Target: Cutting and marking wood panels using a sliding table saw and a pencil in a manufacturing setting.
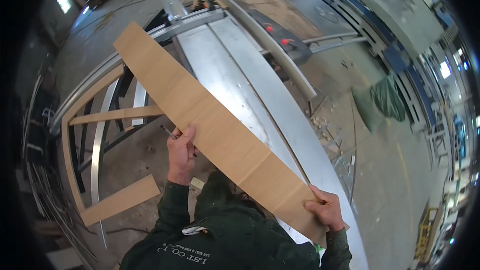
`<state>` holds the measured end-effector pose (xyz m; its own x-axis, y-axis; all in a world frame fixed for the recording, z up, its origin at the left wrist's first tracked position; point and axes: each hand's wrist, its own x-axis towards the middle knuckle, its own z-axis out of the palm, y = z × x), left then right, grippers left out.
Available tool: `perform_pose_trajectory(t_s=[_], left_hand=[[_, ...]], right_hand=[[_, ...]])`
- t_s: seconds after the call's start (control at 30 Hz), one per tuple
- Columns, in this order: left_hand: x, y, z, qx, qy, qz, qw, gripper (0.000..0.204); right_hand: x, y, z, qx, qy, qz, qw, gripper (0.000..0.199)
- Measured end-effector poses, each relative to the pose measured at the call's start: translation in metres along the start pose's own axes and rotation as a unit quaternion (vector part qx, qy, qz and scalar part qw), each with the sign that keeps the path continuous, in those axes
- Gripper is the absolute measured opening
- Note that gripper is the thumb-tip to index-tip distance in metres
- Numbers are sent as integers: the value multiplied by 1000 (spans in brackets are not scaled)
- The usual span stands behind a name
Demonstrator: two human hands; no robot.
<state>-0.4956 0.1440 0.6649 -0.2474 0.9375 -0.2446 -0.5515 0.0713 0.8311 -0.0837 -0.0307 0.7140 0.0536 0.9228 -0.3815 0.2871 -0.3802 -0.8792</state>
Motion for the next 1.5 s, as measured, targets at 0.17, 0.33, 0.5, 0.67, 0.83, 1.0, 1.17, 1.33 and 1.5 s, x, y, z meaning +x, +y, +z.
perform_pose_trajectory(t_s=[0.17, 0.33, 0.5, 0.67, 0.83, 1.0, 1.17, 1.33, 1.5], left_hand=[[-28, -30, 49, 33, -87, -52, 994, 26], [-16, -72, 78, 19, -152, -121, 981, 22], [9, -117, 99, -22, -197, -224, 954, 31], [14, -149, 132, -64, -215, -270, 936, 34], [-9, -178, 146, -93, -224, -287, 927, 34], [-42, -226, 165, -114, -227, -301, 919, 34], [-86, -262, 216, -87, -178, -296, 934, 44], [-127, -268, 237, 77, -227, -271, 932, 83], [-201, -310, 285, 292, -233, -207, 904, 51]], right_hand=[[-78, 44, -30, 11, 121, -19, 992, 56], [-113, 49, -28, -63, 233, -22, 970, 54], [-126, 29, -12, -324, 339, -210, 858, 39], [-127, 23, -23, -371, 343, -226, 833, 36], [-150, 51, -38, -358, 368, -193, 836, 29], [-167, 86, -83, -363, 380, -218, 822, 36], [-184, 128, -128, -422, 390, -264, 775, 32], [-158, 153, -154, -422, 420, -293, 748, 22], [-139, 169, -170, -447, 423, -308, 726, 20]])
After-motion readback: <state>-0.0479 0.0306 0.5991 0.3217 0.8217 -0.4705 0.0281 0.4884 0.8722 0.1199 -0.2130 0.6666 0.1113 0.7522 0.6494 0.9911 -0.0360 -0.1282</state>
